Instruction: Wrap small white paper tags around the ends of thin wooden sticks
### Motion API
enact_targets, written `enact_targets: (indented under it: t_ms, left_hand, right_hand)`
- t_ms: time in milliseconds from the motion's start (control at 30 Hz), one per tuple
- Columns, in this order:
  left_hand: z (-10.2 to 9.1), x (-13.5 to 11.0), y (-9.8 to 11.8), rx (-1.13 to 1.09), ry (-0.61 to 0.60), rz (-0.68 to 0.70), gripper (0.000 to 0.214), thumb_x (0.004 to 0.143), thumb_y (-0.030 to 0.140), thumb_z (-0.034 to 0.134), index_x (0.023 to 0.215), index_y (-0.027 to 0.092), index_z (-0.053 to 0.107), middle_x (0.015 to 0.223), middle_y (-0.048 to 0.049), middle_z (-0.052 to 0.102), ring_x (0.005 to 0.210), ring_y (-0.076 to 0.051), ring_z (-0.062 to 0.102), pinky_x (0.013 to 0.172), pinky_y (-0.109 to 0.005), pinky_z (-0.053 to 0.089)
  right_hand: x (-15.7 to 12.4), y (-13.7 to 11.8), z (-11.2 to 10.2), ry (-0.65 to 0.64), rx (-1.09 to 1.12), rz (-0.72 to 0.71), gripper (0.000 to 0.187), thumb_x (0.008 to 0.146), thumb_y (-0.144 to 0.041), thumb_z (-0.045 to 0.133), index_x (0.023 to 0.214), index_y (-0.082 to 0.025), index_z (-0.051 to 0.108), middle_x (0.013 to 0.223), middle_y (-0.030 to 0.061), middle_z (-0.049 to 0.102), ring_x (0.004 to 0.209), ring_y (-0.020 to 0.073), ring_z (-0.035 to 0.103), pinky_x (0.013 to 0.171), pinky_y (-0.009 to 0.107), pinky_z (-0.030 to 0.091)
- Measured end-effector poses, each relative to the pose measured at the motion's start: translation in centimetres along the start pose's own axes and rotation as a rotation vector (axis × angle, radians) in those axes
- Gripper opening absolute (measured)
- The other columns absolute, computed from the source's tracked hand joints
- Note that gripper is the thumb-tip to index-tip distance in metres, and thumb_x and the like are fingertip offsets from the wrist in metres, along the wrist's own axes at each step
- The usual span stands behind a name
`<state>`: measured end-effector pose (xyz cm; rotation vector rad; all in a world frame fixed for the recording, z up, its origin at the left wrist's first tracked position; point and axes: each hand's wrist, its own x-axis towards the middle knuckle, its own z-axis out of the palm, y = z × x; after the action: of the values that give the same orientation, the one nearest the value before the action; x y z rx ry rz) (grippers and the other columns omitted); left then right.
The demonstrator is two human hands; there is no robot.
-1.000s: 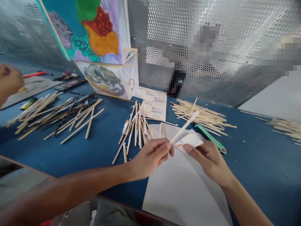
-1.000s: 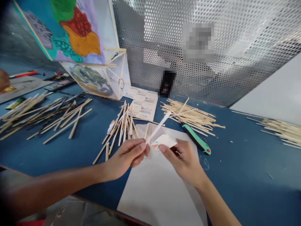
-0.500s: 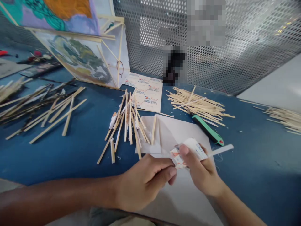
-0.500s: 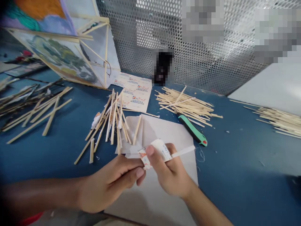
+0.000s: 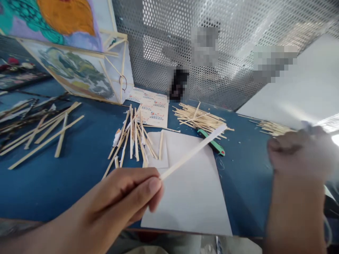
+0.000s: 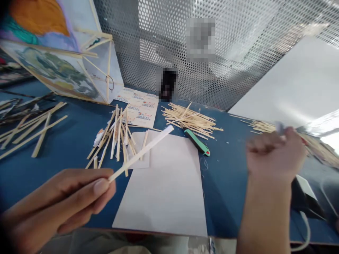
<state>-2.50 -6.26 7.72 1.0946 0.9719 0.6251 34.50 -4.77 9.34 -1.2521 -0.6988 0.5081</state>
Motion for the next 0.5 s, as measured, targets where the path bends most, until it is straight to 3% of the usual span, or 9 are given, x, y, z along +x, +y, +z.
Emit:
enact_targets:
  t_ms: [100, 167, 233, 367, 500]
  left_hand:
    - [1.0, 1.3, -0.1, -0.002, -0.222, 0.005, 0.041, 0.094, 0.054, 0.058, 0.071, 0.020, 0.059, 0.057, 0.0065, 0.031, 0.047, -0.008, 0.022, 0.041, -0.020, 0.018]
    - [1.8, 2.3, -0.4, 0.002, -0.256, 0.030, 0.042, 0.098, 0.052, 0.052, 0.073, 0.020, 0.056, 0.057, 0.0078, 0.027, 0.047, -0.007, 0.018, 0.041, -0.020, 0.015]
    - [2.4, 2.7, -0.8, 0.045, -0.262, 0.049, 0.041, 0.100, 0.051, 0.050, 0.075, 0.019, 0.056, 0.058, 0.0078, 0.028, 0.048, -0.007, 0.020, 0.043, -0.020, 0.016]
    - [3.0, 2.3, -1.8, 0.134, -0.292, 0.072, 0.041, 0.100, 0.052, 0.048, 0.079, 0.018, 0.058, 0.062, 0.0056, 0.036, 0.053, -0.008, 0.028, 0.046, -0.020, 0.022]
    - [3.4, 2.0, -2.7, 0.130, -0.350, 0.014, 0.043, 0.101, 0.053, 0.044, 0.079, 0.018, 0.056, 0.058, 0.0075, 0.030, 0.050, -0.008, 0.026, 0.043, -0.020, 0.021]
  right_hand:
    - [-4.9, 1.0, 1.9, -0.164, -0.011, -0.021, 0.044, 0.085, -0.044, 0.070, 0.058, -0.024, 0.041, 0.050, -0.0080, 0.033, 0.041, 0.0069, 0.028, 0.043, 0.028, 0.021]
    - [-9.0, 2.5, 3.9, -0.286, -0.083, 0.016, 0.038, 0.077, -0.044, 0.080, 0.063, -0.022, 0.052, 0.055, -0.0042, 0.047, 0.047, 0.0094, 0.040, 0.044, 0.027, 0.029]
    - [-11.8, 3.7, 5.4, -0.514, -0.166, 0.070, 0.044, 0.087, -0.051, 0.069, 0.061, -0.020, 0.051, 0.055, -0.0026, 0.047, 0.051, 0.0106, 0.041, 0.047, 0.026, 0.033]
    - [-13.2, 4.3, 6.4, -0.767, -0.226, 0.028, 0.050, 0.094, -0.053, 0.057, 0.059, -0.019, 0.048, 0.055, -0.0028, 0.042, 0.053, 0.0099, 0.035, 0.049, 0.025, 0.031]
    - [-14.1, 4.3, 7.1, -0.828, -0.147, 0.094, 0.047, 0.097, -0.049, 0.054, 0.062, -0.019, 0.049, 0.054, -0.0036, 0.045, 0.051, 0.0092, 0.037, 0.048, 0.024, 0.032]
